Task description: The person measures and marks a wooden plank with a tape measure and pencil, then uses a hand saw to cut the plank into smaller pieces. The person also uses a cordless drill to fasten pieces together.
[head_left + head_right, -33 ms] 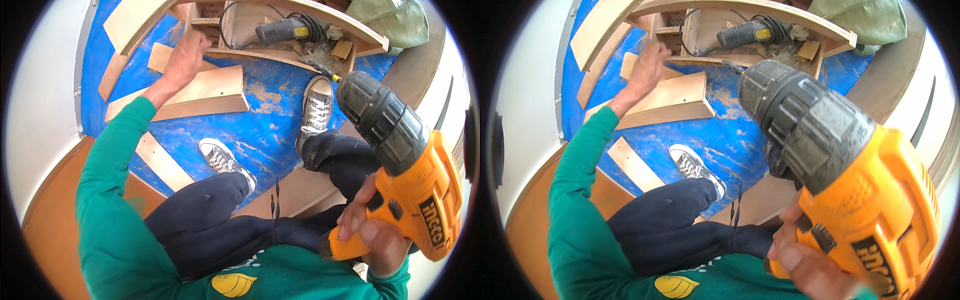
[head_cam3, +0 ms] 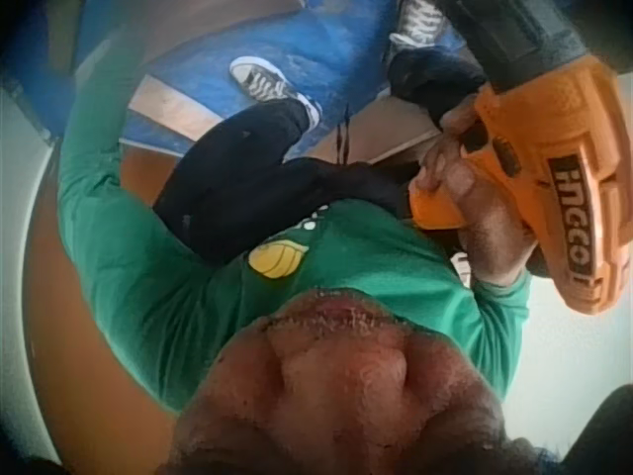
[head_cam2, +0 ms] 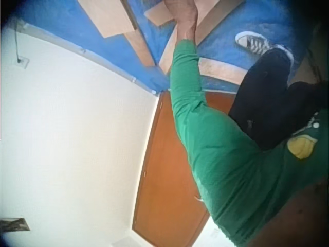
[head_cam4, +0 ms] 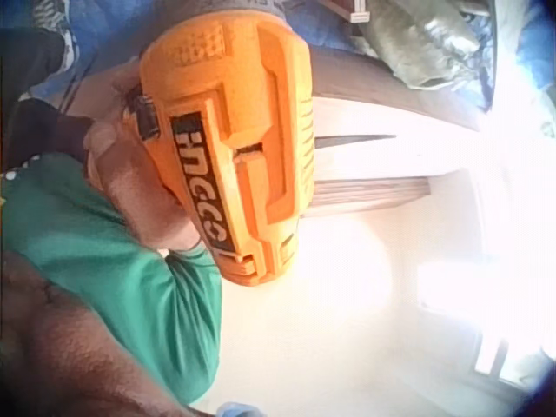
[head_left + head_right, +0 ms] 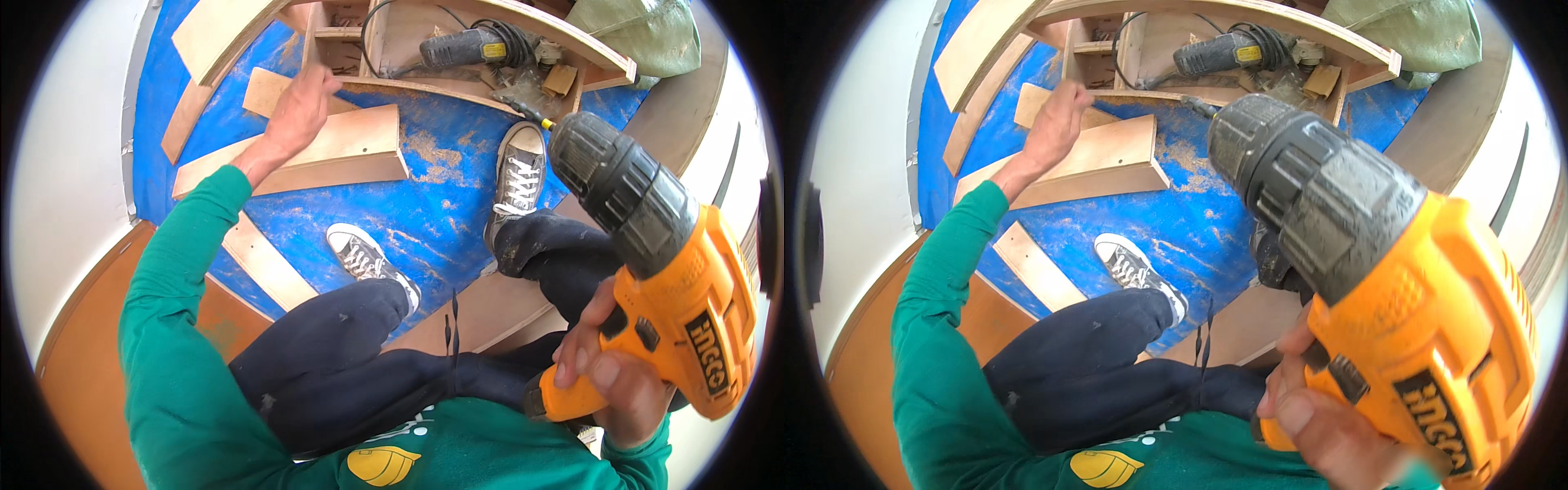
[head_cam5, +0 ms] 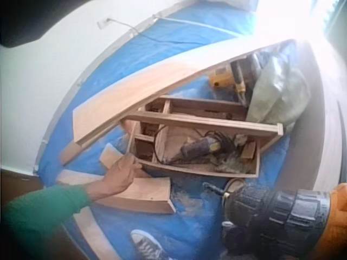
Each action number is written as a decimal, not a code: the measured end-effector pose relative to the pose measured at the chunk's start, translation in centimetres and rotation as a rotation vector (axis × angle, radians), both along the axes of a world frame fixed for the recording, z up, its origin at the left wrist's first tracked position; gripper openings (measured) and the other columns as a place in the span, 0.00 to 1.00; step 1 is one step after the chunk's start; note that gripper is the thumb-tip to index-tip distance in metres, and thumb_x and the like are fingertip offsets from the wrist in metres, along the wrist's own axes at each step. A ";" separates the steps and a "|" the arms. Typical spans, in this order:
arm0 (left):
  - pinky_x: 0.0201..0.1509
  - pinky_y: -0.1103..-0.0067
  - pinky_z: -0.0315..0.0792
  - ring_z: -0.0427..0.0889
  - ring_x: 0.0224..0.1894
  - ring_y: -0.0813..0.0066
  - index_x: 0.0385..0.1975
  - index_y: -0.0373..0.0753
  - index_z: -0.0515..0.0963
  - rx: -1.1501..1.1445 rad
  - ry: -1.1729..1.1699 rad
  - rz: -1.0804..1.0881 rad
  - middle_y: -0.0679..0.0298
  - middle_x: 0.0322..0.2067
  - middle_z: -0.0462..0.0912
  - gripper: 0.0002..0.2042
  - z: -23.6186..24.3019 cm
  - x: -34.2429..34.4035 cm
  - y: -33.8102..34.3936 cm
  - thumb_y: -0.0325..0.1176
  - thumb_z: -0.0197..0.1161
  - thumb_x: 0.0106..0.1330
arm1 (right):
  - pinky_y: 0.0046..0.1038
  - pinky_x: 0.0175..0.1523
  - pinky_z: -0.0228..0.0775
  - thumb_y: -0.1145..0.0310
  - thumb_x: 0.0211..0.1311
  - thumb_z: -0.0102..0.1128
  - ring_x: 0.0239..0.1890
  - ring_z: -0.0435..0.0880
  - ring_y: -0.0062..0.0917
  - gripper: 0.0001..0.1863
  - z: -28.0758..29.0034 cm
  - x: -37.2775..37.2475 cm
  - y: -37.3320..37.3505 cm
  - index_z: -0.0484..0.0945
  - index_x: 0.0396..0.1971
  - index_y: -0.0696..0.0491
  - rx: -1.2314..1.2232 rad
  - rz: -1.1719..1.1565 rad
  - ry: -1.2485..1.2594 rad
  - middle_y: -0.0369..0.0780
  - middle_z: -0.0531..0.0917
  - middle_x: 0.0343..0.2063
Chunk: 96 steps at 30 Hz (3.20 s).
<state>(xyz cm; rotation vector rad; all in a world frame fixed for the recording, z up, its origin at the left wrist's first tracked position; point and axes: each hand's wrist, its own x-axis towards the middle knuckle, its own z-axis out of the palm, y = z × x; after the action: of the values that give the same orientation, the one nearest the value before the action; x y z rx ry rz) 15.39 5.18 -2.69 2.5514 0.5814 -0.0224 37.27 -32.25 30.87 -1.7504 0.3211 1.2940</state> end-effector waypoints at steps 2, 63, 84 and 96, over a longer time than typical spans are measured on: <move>0.54 0.48 0.78 0.86 0.49 0.31 0.52 0.33 0.74 -0.093 0.219 0.114 0.38 0.48 0.86 0.13 0.2 -3.9 -0.8 0.39 0.54 0.88 | 0.36 0.44 0.84 0.61 0.57 0.75 0.28 0.87 0.29 0.36 -0.4 -0.5 -0.2 0.74 0.62 0.63 0.022 0.030 -0.006 0.41 0.84 0.38; 0.75 0.55 0.69 0.78 0.67 0.52 0.57 0.42 0.87 -0.055 0.328 0.176 0.57 0.57 0.84 0.36 -2.1 -18.1 -2.4 0.72 0.62 0.74 | 0.28 0.42 0.78 0.75 0.68 0.63 0.35 0.86 0.22 0.21 -6.1 -5.1 -0.4 0.79 0.61 0.59 -0.066 0.644 -0.146 0.39 0.84 0.46; 0.38 0.58 0.79 0.88 0.31 0.52 0.24 0.44 0.86 0.426 0.394 0.454 0.58 0.23 0.84 0.38 13.2 -21.5 -9.9 0.81 0.63 0.64 | 0.27 0.39 0.79 0.71 0.66 0.65 0.31 0.84 0.22 0.20 -7.3 -6.5 0.4 0.79 0.58 0.59 -0.041 0.630 -0.244 0.39 0.83 0.41; 0.72 0.57 0.75 0.86 0.65 0.39 0.63 0.26 0.85 -0.159 0.435 1.667 0.34 0.60 0.88 0.50 11.0 -43.5 -16.2 0.75 0.35 0.84 | 0.27 0.41 0.81 0.72 0.66 0.66 0.33 0.85 0.22 0.24 -7.2 -5.9 -0.6 0.79 0.62 0.60 -0.036 0.494 -0.202 0.40 0.83 0.48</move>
<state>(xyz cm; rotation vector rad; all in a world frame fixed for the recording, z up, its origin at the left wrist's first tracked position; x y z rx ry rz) -28.06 -11.03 8.29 1.2133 2.4574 -0.0285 31.42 -32.80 23.69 -2.0497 -0.2207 1.4354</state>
